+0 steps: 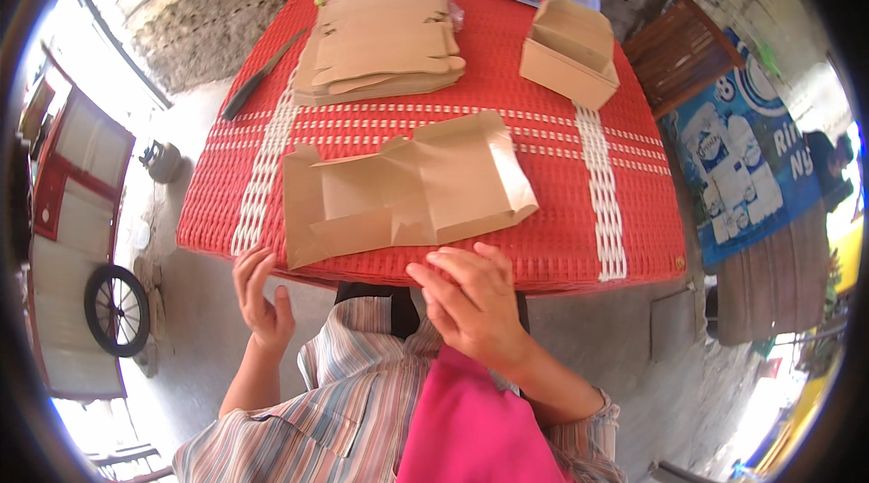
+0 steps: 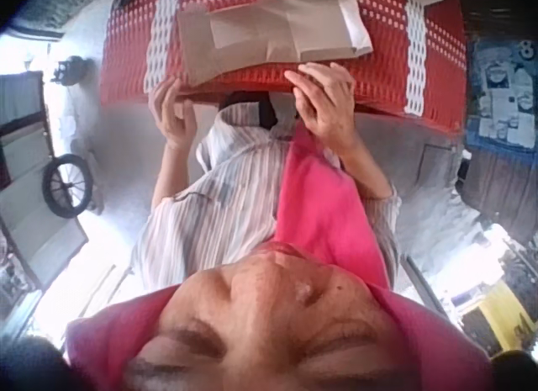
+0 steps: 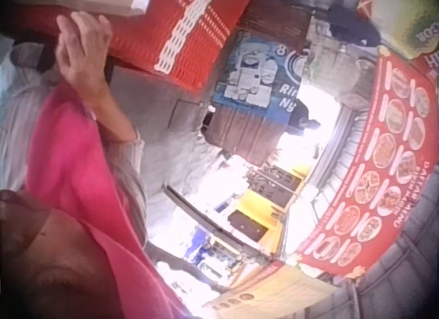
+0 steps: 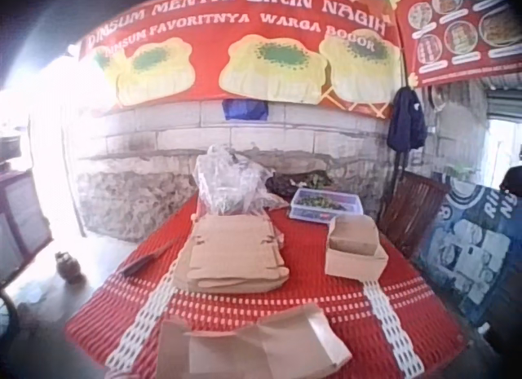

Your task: The person assembles flat cardboard sheets into small rectangular boxes by hand. They fold the side flaps, tuck the tabs into slots, and press the edges to form the box structure. The person repeats this process for multiple units, stacking the finished boxes on the table.

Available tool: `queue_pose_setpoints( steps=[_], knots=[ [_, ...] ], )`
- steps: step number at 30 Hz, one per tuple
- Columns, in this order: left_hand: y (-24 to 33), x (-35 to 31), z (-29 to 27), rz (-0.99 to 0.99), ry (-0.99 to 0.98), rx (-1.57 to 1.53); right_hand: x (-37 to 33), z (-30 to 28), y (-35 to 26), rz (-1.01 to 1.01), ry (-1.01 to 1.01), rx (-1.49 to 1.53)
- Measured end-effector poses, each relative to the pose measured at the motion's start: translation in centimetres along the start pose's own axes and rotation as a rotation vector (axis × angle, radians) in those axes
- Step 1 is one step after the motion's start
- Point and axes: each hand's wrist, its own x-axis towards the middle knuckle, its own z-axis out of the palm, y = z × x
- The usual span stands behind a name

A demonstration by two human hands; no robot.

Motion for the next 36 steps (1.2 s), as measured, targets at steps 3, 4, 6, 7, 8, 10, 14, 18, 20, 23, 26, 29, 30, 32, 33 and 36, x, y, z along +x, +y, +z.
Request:
queue_pose_setpoints(
  steps=[3, 4, 6, 7, 8, 10, 14, 18, 20, 23, 26, 29, 30, 32, 33, 36],
  knots=[
    [1.3, 0.4, -0.3, 0.019, 0.129, 0.074, 0.2, -1.7, 2.0, 0.068, 0.245, 0.010],
    [1.7, 0.7, -0.4, 0.036, 0.167, 0.103, 0.3, -2.1, 2.6, 0.138, 0.274, 0.011],
    [2.7, 1.5, -0.5, 0.108, 0.135, 0.105, 0.0, -2.6, 4.1, 0.238, 0.333, 0.018],
    [3.3, 1.9, -0.5, 0.140, 0.122, 0.111, -0.4, -2.5, 5.1, 0.267, 0.361, 0.025],
    [3.7, 2.2, -0.5, 0.158, 0.102, 0.093, -0.5, -2.4, 5.6, 0.294, 0.389, 0.034],
    [4.7, 3.3, -0.2, 0.178, 0.034, 0.111, -0.4, -2.3, 5.7, 0.295, 0.390, 0.044],
    [6.7, 7.2, 1.1, 0.038, -0.166, 0.052, -0.4, -2.0, 5.5, 0.313, 0.389, 0.032],
    [5.8, 9.6, 2.4, -0.134, -0.438, -0.003, -0.9, -1.8, 5.6, 0.304, 0.457, 0.038],
    [6.0, 9.8, 2.7, -0.278, -0.467, -0.116, -1.1, -1.7, 5.1, 0.301, 0.485, 0.023],
    [8.0, 10.3, 3.0, -0.387, -0.388, -0.278, -1.4, -1.7, 3.1, 0.291, 0.433, 0.072],
    [8.8, 9.8, 3.4, -0.645, -0.441, -0.621, -0.8, -0.7, 1.3, 0.130, 0.269, 0.187],
    [9.7, 9.9, 4.0, -0.754, -0.469, -0.907, 0.3, -0.6, -0.2, 0.079, 0.029, 0.331],
    [9.7, 9.7, 4.1, -0.759, -0.484, -0.953, 0.5, -0.6, -0.3, 0.064, -0.044, 0.338],
    [9.2, 9.2, 4.4, -0.716, -0.532, -0.966, 1.0, -0.7, -0.3, 0.032, -0.188, 0.355],
    [8.4, 8.8, 4.6, -0.668, -0.563, -0.933, 1.1, -0.8, -0.4, 0.042, -0.208, 0.360],
    [8.3, 8.3, 4.6, -0.667, -0.574, -0.954, 1.2, -0.7, -0.2, 0.051, -0.263, 0.383]
  ],
)
